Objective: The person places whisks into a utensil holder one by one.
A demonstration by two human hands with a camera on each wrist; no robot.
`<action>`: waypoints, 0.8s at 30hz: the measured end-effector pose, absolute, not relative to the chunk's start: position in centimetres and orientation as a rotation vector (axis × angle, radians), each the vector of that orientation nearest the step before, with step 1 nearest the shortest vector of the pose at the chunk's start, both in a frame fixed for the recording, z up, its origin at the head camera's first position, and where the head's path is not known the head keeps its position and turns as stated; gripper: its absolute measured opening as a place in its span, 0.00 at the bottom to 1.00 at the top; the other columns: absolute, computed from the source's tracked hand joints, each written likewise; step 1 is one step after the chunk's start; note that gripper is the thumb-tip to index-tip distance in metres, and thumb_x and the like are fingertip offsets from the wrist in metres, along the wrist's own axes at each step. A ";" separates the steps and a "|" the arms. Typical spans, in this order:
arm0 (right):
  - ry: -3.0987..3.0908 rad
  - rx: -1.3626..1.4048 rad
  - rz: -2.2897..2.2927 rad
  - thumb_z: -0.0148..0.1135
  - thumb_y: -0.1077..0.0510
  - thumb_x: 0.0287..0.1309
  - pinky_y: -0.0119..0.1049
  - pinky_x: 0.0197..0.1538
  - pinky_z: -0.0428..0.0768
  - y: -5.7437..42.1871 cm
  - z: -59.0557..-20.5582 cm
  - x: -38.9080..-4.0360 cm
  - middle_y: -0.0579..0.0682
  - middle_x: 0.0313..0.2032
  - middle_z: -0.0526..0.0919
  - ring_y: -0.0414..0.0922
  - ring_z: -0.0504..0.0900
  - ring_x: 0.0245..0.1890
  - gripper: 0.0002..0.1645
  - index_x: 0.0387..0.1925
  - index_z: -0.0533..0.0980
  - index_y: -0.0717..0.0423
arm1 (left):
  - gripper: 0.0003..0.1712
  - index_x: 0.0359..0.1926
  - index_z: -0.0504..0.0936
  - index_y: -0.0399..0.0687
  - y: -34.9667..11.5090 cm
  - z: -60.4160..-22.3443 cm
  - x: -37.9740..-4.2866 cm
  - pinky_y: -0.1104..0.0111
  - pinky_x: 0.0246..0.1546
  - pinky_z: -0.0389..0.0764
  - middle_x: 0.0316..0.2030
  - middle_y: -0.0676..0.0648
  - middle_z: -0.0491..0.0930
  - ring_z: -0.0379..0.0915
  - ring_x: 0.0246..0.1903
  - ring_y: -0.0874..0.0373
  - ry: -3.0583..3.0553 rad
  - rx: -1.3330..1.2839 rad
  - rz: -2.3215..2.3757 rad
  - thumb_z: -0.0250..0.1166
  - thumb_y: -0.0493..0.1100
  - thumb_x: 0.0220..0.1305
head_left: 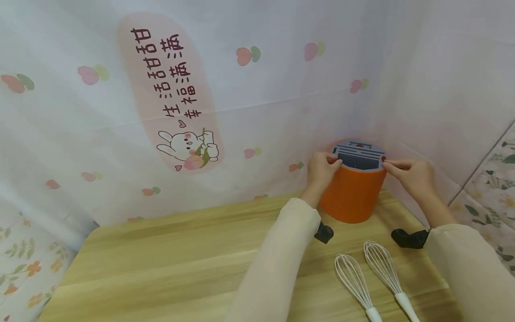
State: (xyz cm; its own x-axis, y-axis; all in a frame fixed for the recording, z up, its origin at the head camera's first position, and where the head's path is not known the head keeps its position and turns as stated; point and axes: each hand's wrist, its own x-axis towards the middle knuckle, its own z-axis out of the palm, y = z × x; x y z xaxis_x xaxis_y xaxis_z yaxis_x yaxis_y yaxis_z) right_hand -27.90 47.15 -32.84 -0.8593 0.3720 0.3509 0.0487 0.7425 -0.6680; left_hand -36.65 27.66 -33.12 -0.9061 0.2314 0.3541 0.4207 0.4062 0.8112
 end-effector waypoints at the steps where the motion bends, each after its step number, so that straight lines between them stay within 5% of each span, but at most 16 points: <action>1: -2.475 -0.319 0.929 0.61 0.42 0.54 0.24 0.33 0.70 46.9 -32.8 -27.8 0.56 0.38 0.82 0.55 0.74 0.45 0.31 0.45 0.78 0.67 | 0.09 0.37 0.86 0.44 27.4 -33.1 -36.5 0.84 0.27 0.72 0.32 0.52 0.81 0.75 0.29 0.66 -2.468 -0.584 -1.503 0.68 0.41 0.54; 5: -2.484 -0.321 0.991 0.59 0.42 0.55 0.44 0.44 0.76 45.9 -32.8 -27.4 0.63 0.42 0.79 0.60 0.73 0.49 0.33 0.46 0.76 0.69 | 0.09 0.37 0.86 0.45 26.4 -33.2 -36.1 0.85 0.27 0.72 0.32 0.52 0.82 0.76 0.29 0.66 -2.457 -0.594 -1.474 0.68 0.42 0.54; 8: -2.484 -0.313 1.022 0.58 0.42 0.56 0.57 0.49 0.71 45.2 -32.8 -27.2 0.66 0.44 0.76 0.63 0.71 0.51 0.33 0.47 0.76 0.70 | 0.09 0.36 0.86 0.44 25.6 -33.2 -35.8 0.85 0.27 0.72 0.31 0.52 0.83 0.76 0.29 0.65 -2.442 -0.588 -1.484 0.68 0.41 0.54; 12: -2.472 -0.285 1.001 0.59 0.43 0.56 0.38 0.40 0.77 44.2 -32.9 -27.2 0.66 0.43 0.77 0.62 0.72 0.50 0.31 0.45 0.77 0.69 | 0.08 0.36 0.86 0.42 24.4 -33.2 -35.4 0.83 0.26 0.73 0.30 0.51 0.82 0.75 0.27 0.65 -2.419 -0.566 -1.580 0.68 0.40 0.53; 15: -2.466 -0.251 0.989 0.60 0.44 0.56 0.21 0.29 0.70 43.5 -32.9 -27.2 0.65 0.42 0.78 0.61 0.74 0.47 0.29 0.45 0.78 0.67 | 0.08 0.35 0.86 0.41 23.5 -33.1 -35.1 0.82 0.29 0.73 0.29 0.50 0.83 0.76 0.26 0.65 -2.414 -0.549 -1.592 0.68 0.40 0.53; 21: -2.458 -0.206 1.008 0.61 0.46 0.56 0.20 0.31 0.68 41.8 -32.8 -27.0 0.64 0.39 0.80 0.62 0.74 0.47 0.28 0.44 0.78 0.68 | 0.08 0.35 0.86 0.40 21.4 -33.0 -34.6 0.81 0.25 0.74 0.28 0.49 0.83 0.76 0.25 0.64 -2.395 -0.535 -1.604 0.69 0.39 0.53; 24: -2.441 -0.186 1.008 0.61 0.47 0.55 0.20 0.33 0.68 41.0 -32.7 -26.8 0.51 0.33 0.84 0.57 0.77 0.45 0.26 0.42 0.79 0.68 | 0.09 0.35 0.86 0.40 20.5 -33.0 -34.3 0.81 0.25 0.74 0.28 0.49 0.82 0.75 0.25 0.64 -2.391 -0.538 -1.638 0.68 0.39 0.53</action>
State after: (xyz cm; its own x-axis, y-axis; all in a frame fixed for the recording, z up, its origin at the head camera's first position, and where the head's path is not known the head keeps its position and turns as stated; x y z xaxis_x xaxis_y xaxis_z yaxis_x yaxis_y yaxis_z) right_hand -26.80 40.98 -32.74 -0.8712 0.3023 0.3869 -0.0590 0.7179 -0.6936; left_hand -34.33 20.50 -33.00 -0.9153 0.1864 0.3572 0.4004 0.3222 0.8578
